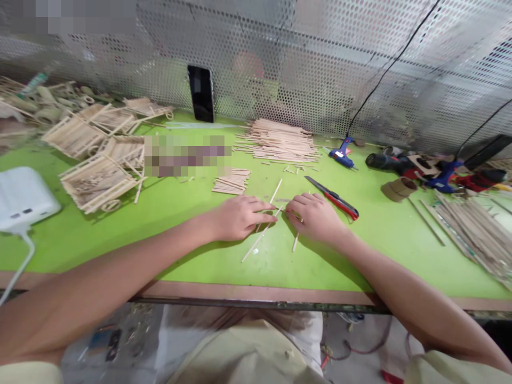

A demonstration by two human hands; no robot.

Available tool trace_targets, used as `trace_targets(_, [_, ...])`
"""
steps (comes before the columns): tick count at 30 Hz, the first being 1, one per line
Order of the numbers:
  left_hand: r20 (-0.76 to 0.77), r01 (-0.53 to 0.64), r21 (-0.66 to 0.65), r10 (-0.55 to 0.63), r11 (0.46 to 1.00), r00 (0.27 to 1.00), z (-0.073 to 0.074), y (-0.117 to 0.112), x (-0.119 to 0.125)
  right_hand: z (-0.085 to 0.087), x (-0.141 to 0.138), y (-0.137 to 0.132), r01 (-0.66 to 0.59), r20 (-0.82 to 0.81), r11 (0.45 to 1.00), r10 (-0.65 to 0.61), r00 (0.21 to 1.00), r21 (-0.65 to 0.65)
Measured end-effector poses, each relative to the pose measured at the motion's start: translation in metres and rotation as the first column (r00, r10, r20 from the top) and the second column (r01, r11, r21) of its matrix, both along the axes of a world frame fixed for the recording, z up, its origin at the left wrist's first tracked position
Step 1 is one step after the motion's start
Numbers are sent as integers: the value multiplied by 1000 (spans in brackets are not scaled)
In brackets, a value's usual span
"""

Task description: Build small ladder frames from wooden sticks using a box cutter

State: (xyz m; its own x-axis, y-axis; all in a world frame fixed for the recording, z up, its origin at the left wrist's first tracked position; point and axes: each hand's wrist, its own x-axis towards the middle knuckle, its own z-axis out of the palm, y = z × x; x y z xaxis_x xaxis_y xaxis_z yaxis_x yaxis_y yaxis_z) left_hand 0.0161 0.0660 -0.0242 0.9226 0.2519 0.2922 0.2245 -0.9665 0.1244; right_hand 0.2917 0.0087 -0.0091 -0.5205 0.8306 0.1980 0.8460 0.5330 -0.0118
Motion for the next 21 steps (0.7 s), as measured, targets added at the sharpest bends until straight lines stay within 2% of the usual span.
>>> trace_targets(6, [9,35,18,-35,999,999,1,-1,-1,-6,1,6,-41,-16,998,42,999,52])
trace_targets(15, [72,78,-40,-74,996,995,1,1,-5,-6,5,7,-43,-15,999,44,999,25])
trace_targets(21, [43,-28,-9,29,1000,999,3,6,-7,-6,4,7,-50,-28,998,51,998,25])
